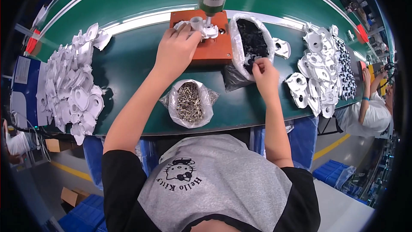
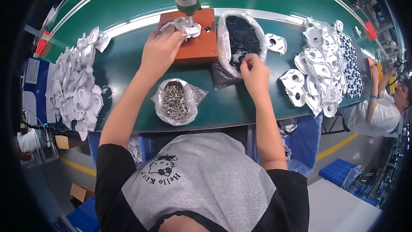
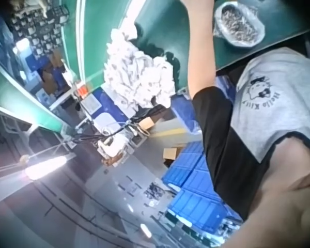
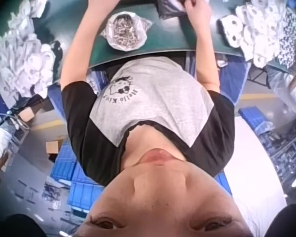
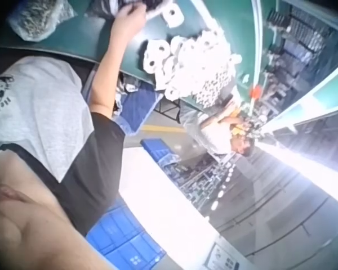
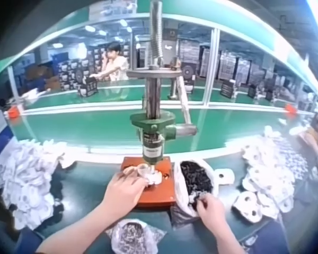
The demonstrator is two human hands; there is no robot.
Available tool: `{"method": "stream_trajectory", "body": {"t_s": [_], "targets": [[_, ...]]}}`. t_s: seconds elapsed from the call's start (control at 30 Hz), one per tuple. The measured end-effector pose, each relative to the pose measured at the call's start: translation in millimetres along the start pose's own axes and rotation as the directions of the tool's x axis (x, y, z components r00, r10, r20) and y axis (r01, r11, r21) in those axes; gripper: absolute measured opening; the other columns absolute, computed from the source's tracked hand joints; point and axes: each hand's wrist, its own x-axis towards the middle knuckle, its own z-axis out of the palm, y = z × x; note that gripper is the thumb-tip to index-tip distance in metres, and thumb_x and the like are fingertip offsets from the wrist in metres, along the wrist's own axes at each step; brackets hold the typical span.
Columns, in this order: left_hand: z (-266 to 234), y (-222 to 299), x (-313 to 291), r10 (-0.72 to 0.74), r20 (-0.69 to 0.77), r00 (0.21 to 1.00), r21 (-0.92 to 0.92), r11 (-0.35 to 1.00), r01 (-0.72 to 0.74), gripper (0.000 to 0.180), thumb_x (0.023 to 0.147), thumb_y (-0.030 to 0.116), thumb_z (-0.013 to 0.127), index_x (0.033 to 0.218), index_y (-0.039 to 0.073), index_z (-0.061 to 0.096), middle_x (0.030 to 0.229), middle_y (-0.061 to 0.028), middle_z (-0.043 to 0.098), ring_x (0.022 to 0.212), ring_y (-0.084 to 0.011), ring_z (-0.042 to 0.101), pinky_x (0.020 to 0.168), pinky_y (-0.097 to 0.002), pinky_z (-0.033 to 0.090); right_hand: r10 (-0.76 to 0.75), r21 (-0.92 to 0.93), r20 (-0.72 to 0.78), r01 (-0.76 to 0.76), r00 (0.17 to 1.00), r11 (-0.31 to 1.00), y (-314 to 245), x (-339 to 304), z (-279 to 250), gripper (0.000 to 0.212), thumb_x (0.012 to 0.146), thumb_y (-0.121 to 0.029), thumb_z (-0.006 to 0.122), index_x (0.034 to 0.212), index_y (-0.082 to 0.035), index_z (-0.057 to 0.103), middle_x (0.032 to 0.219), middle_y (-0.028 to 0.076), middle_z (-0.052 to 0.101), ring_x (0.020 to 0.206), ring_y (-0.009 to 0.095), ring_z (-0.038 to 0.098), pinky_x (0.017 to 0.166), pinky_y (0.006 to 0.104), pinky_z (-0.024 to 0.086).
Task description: Assembling small metal pins into white plastic housing components using a manual press station.
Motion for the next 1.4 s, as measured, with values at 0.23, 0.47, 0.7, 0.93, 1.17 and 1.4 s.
{"method": "stream_trajectory", "body": {"t_s": [0.23, 0.47, 0.7, 0.93, 1.17, 1.4], "targets": [[14, -7, -10, -0.027, 0.028, 0.999, -0.012, 1.000, 0.028, 0.012, 0.081, 0.013, 0.065, 0.088, 0.008, 0.057, 0.099, -0.0133, 0.061, 0.090, -0.0299, 0.062, 0.083, -0.0415, 0.048, 0.121, 0.348, 0.140, -0.163, 0.983, 0.923, 2, 6, -19, 0.009, 0.082, -0.006, 0.062, 0.090, 0.000, 0.061, 0.076, 0.002, 0.062, 0.070, 0.008, 0.057, 0.065, 0.0239, 0.047], [10, -5, -12, 0.003, 0.039, 0.999, -0.051, 0.999, -0.001, 0.019, 0.079, 0.019, 0.064, 0.092, 0.006, 0.062, 0.105, -0.0236, 0.064, 0.102, -0.0347, 0.062, 0.090, -0.0439, 0.047, -0.015, 0.617, 0.242, -0.142, 0.970, 0.774, -44, 30, -11, 0.023, 0.086, -0.005, 0.059, 0.107, 0.002, 0.064, 0.091, 0.005, 0.066, 0.082, 0.010, 0.060, 0.074, 0.0223, 0.047], [6, 0, -14, -0.110, 0.070, 0.991, -0.154, 0.981, 0.120, 0.019, 0.080, 0.019, 0.063, 0.092, 0.005, 0.059, 0.114, -0.0199, 0.059, 0.109, -0.0352, 0.056, 0.096, -0.0469, 0.043, -0.215, 0.343, 0.074, 0.178, 0.974, 0.922, -92, 72, 51, 0.019, 0.080, -0.015, 0.068, 0.093, -0.001, 0.069, 0.086, 0.009, 0.067, 0.072, 0.016, 0.059, 0.069, 0.0279, 0.047], [11, -1, -16, -0.112, 0.058, 0.992, -0.160, 0.980, 0.120, 0.020, 0.082, 0.020, 0.062, 0.093, 0.005, 0.057, 0.120, -0.0208, 0.056, 0.115, -0.0348, 0.052, 0.100, -0.0471, 0.039, -0.456, 0.164, 0.074, 0.440, 0.887, 0.883, -88, 82, 71, 0.012, 0.073, -0.014, 0.071, 0.082, -0.005, 0.072, 0.088, 0.010, 0.068, 0.083, 0.029, 0.059, 0.076, 0.0378, 0.046], [10, -1, -15, -0.133, 0.067, 0.989, -0.145, 0.979, 0.141, 0.021, 0.080, 0.020, 0.063, 0.093, 0.005, 0.056, 0.120, -0.0201, 0.056, 0.113, -0.0355, 0.053, 0.100, -0.0467, 0.040, -0.653, 0.067, 0.078, 0.649, 0.754, 0.758, -83, 79, 68, 0.013, 0.075, -0.018, 0.070, 0.083, -0.008, 0.073, 0.091, 0.005, 0.068, 0.091, 0.025, 0.059, 0.081, 0.0388, 0.043], [12, 0, -14, -0.134, 0.043, 0.990, -0.155, 0.978, 0.139, 0.021, 0.079, 0.019, 0.063, 0.093, 0.005, 0.056, 0.120, -0.0197, 0.056, 0.113, -0.0358, 0.054, 0.100, -0.0467, 0.040, -0.639, -0.030, 0.166, 0.652, 0.751, 0.758, -87, 62, 57, 0.024, 0.078, -0.020, 0.067, 0.100, -0.009, 0.069, 0.107, 0.008, 0.065, 0.102, 0.027, 0.055, 0.090, 0.0404, 0.037]]}}
